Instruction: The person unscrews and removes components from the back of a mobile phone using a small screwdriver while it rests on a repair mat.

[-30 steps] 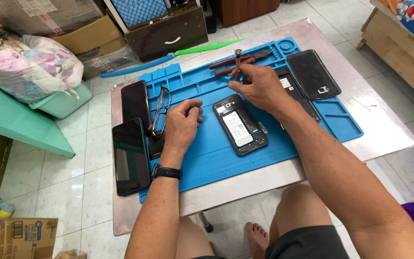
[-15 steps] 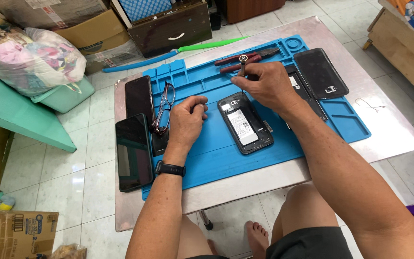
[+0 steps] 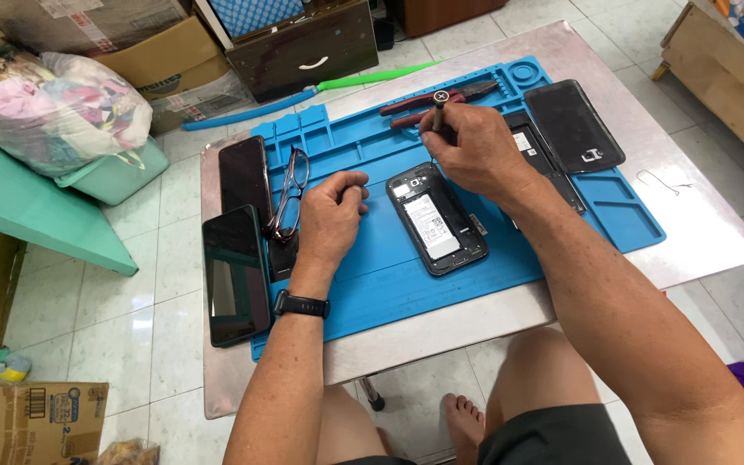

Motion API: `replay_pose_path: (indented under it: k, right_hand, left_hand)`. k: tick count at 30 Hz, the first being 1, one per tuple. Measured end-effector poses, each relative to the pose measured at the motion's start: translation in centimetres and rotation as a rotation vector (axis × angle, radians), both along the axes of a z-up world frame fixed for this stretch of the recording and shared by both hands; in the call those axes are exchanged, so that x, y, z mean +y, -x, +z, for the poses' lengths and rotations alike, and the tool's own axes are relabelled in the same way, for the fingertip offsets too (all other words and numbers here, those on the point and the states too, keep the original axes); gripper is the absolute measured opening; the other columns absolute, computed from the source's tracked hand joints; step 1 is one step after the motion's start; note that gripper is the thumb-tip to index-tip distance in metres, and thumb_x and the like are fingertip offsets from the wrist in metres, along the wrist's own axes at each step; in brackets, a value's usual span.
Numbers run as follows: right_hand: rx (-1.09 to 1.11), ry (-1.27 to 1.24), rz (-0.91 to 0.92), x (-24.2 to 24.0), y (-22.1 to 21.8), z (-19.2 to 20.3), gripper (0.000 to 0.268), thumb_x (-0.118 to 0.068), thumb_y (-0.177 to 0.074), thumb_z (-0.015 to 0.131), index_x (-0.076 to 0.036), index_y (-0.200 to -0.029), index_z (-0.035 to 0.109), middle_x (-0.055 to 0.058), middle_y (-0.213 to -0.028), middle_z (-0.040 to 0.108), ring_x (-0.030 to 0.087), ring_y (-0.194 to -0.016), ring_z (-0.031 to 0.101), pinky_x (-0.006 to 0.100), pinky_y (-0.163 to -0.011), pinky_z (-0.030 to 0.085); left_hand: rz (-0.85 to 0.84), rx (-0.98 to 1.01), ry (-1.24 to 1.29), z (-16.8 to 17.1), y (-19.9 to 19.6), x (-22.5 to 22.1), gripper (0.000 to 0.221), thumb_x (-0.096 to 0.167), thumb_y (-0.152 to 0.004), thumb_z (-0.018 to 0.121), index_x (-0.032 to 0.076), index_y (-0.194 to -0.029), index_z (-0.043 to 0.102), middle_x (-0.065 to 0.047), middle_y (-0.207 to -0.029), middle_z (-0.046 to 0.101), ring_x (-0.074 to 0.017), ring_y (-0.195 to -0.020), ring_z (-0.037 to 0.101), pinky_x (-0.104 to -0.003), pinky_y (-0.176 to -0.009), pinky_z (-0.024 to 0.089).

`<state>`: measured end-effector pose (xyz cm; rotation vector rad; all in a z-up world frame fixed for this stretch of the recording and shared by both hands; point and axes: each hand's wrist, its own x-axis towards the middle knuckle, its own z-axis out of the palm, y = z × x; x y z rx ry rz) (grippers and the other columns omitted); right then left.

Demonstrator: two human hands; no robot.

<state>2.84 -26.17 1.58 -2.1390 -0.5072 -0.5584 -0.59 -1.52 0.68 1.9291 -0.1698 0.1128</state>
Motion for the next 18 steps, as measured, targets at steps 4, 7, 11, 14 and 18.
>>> replay_pose_path:
  k: [4,7,11,14,18]
  right_hand:
    - [-0.014,0.014,-0.007,0.2,0.7,0.6,0.012,0.0,-0.1,0.069,-0.001,-0.11,0.076,0.011,-0.076,0.067,0.023,-0.068,0.065,0.033,-0.062,0.052]
    - [-0.01,0.002,0.003,0.7,1.5,1.7,0.004,-0.002,-0.102,0.071,-0.002,-0.105,0.075,0.013,-0.075,0.068,0.025,-0.068,0.068,0.035,-0.067,0.056]
    - [0.006,-0.017,0.021,0.8,1.4,1.5,0.003,-0.004,-0.102,0.073,-0.003,-0.104,0.076,0.013,-0.074,0.069,0.024,-0.068,0.068,0.035,-0.065,0.055]
    - [-0.013,-0.018,0.018,0.5,1.1,0.9,0.004,-0.006,-0.101,0.078,-0.003,-0.102,0.075,0.014,-0.074,0.07,0.025,-0.068,0.069,0.037,-0.064,0.054]
    - [0.021,-0.054,-0.026,-0.1,0.5,0.4,0.009,-0.012,-0.104,0.077,-0.006,-0.098,0.076,0.012,-0.073,0.07,0.021,-0.066,0.066,0.034,-0.063,0.053]
  left_hand:
    - [0.002,-0.002,-0.01,0.0,0.2,0.0,0.028,0.002,-0.098,0.056,0.004,-0.115,0.078,-0.015,-0.092,0.078,-0.014,-0.081,0.075,-0.027,-0.068,0.065]
    - [0.006,-0.009,0.008,-0.2,0.1,0.1,0.029,0.001,-0.097,0.056,0.004,-0.114,0.079,-0.015,-0.09,0.078,-0.0137,-0.079,0.074,-0.026,-0.067,0.065]
    - [0.011,-0.003,-0.002,0.0,0.1,-0.1,0.029,0.002,-0.096,0.056,0.005,-0.113,0.079,-0.015,-0.09,0.078,-0.0131,-0.079,0.074,-0.025,-0.067,0.065]
    - [0.008,-0.018,0.005,-0.3,0.0,0.0,0.029,0.001,-0.096,0.056,0.004,-0.113,0.079,-0.015,-0.09,0.078,-0.0136,-0.078,0.075,-0.026,-0.067,0.065]
    - [0.005,-0.041,-0.005,-0.1,-0.1,0.0,0.029,0.002,-0.095,0.056,0.004,-0.112,0.08,-0.015,-0.089,0.079,-0.0146,-0.077,0.075,-0.027,-0.066,0.065]
